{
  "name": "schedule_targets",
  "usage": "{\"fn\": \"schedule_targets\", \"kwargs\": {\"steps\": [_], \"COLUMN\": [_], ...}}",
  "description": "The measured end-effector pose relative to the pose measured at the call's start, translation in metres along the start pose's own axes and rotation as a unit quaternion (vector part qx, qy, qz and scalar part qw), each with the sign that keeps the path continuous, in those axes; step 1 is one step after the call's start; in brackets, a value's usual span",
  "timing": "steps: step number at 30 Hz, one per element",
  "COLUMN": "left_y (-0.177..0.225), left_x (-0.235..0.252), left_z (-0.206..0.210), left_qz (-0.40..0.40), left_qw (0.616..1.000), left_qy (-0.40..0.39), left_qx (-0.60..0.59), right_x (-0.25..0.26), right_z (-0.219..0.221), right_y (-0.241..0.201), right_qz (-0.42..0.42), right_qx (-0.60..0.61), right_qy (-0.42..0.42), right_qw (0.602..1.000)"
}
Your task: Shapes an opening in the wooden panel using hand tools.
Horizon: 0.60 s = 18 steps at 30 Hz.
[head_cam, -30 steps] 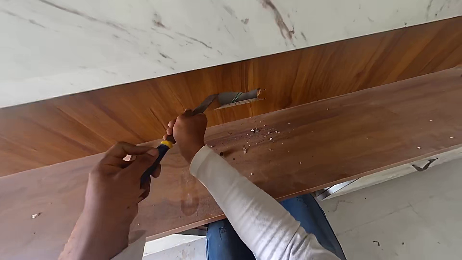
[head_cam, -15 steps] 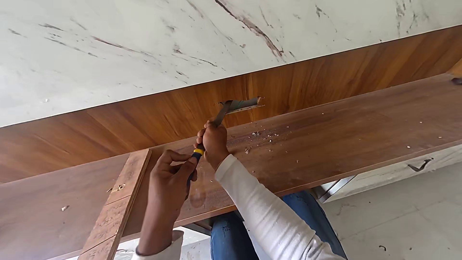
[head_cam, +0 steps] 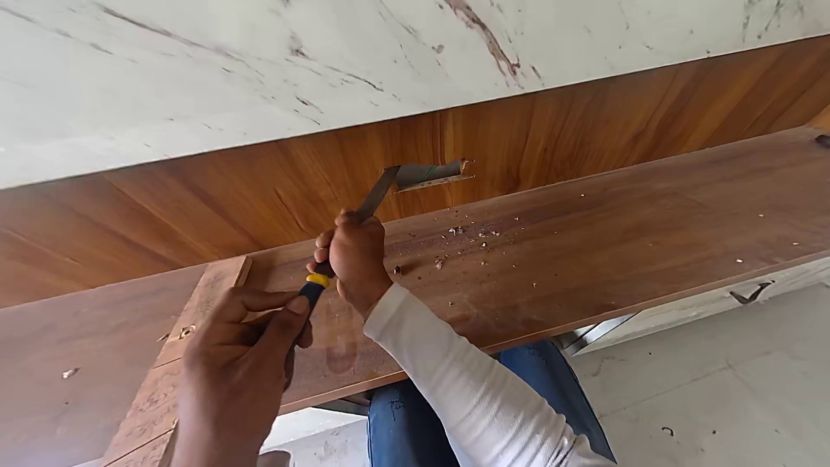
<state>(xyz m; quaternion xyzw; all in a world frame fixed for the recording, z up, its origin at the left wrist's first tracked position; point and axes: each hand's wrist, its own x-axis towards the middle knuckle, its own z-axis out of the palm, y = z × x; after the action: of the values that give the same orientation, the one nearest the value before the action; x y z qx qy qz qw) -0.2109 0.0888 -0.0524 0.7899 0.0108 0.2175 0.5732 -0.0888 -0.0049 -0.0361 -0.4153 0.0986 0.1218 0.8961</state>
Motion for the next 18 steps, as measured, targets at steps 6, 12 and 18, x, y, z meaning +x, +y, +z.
{"fn": "schedule_targets", "kwargs": {"steps": [6,12,18], "left_y": [-0.003,-0.001,0.001], "left_x": [0.06,0.07,0.008], "left_z": [-0.028,-0.033,0.006], "left_qz": [-0.083,-0.101,-0.054], "left_qw": [0.993,0.992,0.998], "left_qy": [0.006,-0.008,-0.038], "left_qx": [0.078,0.073,-0.021], "right_x": [0.096,0.042,0.006], "right_z": [0.032,0.037,-0.008], "right_y": [0.061,0.009,0.002], "right_qz": [-0.131,-0.014,-0.023], "right_qx": [0.041,0.001,0.042], "right_qy": [0.001,0.024,0.025], "right_qw": [0.991,1.0,0.999]}}
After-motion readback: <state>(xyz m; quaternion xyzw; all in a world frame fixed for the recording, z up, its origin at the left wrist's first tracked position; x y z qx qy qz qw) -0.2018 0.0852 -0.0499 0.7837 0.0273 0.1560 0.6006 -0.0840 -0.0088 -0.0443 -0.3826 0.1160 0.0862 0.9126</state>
